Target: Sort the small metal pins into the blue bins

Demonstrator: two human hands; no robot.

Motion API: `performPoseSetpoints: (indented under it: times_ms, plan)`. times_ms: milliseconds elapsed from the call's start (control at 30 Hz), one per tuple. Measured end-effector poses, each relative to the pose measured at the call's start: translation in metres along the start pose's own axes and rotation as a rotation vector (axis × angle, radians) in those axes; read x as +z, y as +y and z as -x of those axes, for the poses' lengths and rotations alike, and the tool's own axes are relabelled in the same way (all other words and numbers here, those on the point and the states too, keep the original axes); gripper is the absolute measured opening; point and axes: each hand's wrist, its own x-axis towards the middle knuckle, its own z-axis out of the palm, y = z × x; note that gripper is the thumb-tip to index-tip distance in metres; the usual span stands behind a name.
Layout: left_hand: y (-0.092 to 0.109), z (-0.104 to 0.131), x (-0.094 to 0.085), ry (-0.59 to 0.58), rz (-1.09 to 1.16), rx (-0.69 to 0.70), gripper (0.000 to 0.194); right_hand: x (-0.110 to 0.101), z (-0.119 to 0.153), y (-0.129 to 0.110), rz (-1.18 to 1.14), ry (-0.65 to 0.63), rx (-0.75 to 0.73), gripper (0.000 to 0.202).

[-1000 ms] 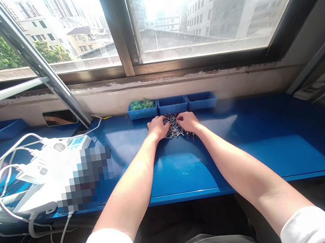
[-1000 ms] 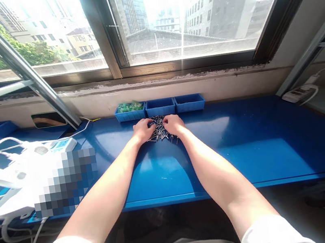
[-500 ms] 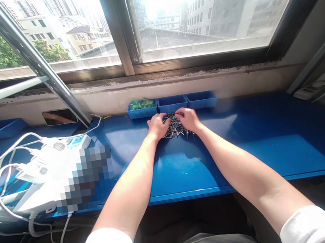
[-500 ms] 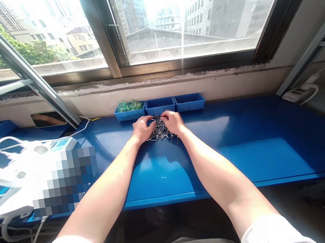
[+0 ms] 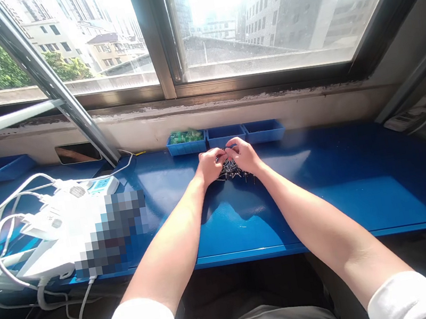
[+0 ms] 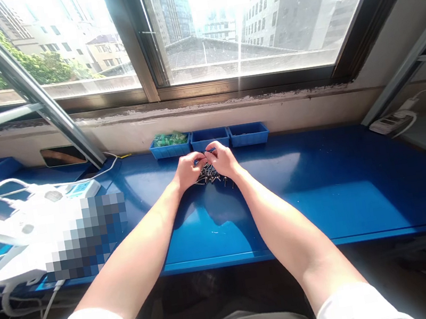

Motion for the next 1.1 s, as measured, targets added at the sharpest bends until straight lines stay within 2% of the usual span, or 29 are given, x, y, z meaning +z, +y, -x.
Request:
performPoseSetpoints:
  times_ms: [100,233,433,633,733,867,967,1100]
  plan:
    - [-0.001,0.000,0.000,0.041,-0.056,-0.046,0.017,-0.001,0.000,-0.002,-0.061,0.033,-0.013,0.024]
    - [-0.004,0.000,0.001,0.078,-0.075,-0.074,0.020,-0.005,0.000,-0.003,-0.196,-0.014,-0.004,0.025]
    - [-0.003,0.000,0.000,0.055,-0.080,-0.112,0.022,-0.008,0.001,-0.005,-0.333,-0.043,0.078,0.029]
    - [0.003,-0.001,-0.001,0.019,-0.147,-0.202,0.027,-0.008,-0.001,0.000,-0.296,-0.027,0.057,0.030]
    - [0.001,-0.002,0.001,0.047,-0.170,-0.286,0.036,-0.008,-0.004,0.007,-0.169,0.075,0.012,0.032]
    - [-0.005,-0.003,0.004,0.069,-0.199,-0.342,0.040,-0.011,-0.006,0.010,0.259,0.209,-0.058,0.038]
    - [-0.006,-0.002,0.004,0.042,-0.211,-0.352,0.040,-0.013,-0.005,0.009,0.534,0.224,-0.061,0.045]
    - [-0.006,-0.002,0.004,0.004,-0.242,-0.363,0.040,-0.012,-0.005,0.011,0.742,0.177,0.037,0.056]
